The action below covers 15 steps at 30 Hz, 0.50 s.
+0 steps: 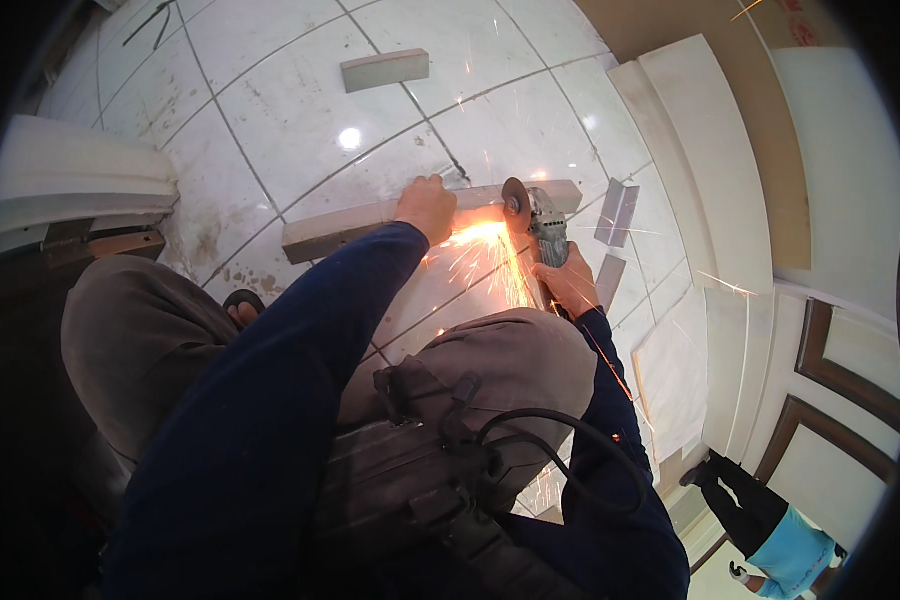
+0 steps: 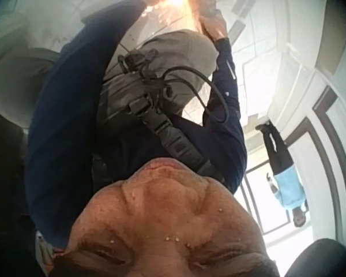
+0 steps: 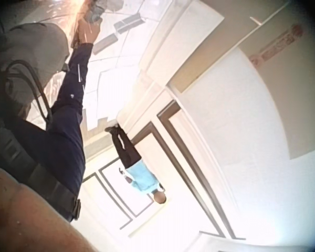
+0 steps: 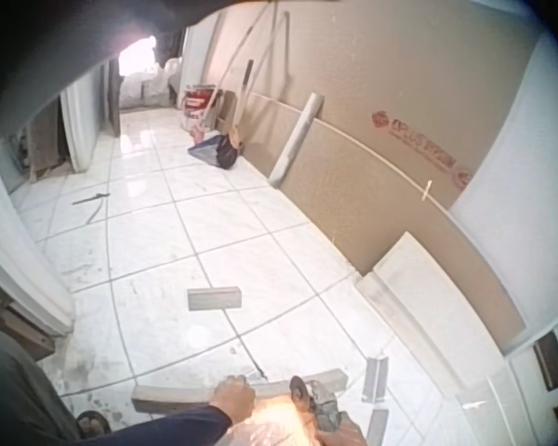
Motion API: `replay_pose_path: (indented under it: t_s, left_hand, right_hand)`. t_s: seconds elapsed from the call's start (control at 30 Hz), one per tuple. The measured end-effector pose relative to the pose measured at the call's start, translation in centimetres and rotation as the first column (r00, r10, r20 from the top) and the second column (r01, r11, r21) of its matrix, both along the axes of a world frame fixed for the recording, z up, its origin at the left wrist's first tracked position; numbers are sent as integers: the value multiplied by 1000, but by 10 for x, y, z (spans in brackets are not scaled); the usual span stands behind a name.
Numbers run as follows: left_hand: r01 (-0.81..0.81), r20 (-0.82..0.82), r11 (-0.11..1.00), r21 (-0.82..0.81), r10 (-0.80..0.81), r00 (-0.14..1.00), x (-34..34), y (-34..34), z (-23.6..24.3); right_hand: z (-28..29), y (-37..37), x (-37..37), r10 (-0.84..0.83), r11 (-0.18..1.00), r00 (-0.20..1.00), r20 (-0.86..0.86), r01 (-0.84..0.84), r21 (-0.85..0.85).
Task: The person uses an angle grinder to cut a metal bar into smaller pieces. The person holds the bar with one hand and operates the grinder with the other, producing sparks as the metal is cut. The cut pieces are placed on the floor.
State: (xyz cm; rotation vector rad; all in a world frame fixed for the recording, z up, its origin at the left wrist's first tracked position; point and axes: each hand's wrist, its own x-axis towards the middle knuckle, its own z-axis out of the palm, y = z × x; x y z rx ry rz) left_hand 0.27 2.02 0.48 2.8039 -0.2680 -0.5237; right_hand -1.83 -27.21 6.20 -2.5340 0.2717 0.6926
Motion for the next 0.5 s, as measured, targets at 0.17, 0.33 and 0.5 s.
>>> replay_pose_path:
  t_s: [0.17, 0.33, 0.5]
  left_hand:
    - [10, -19, 1000, -21, -11, 1000, 1, 0, 2]
    - [-37, -23, 998, -54, 36, 999, 0, -1, 3]
    - [-31, -28, 999, -45, 29, 999, 0, -1, 3]
  right_hand:
    - [-7, -3, 3, -13, 999, 1000, 12, 12, 43]
    - [-1, 2, 18, -8, 998, 1000, -13, 9, 56]
    - [-14, -4, 20, 62, 996, 996, 69, -66, 59]
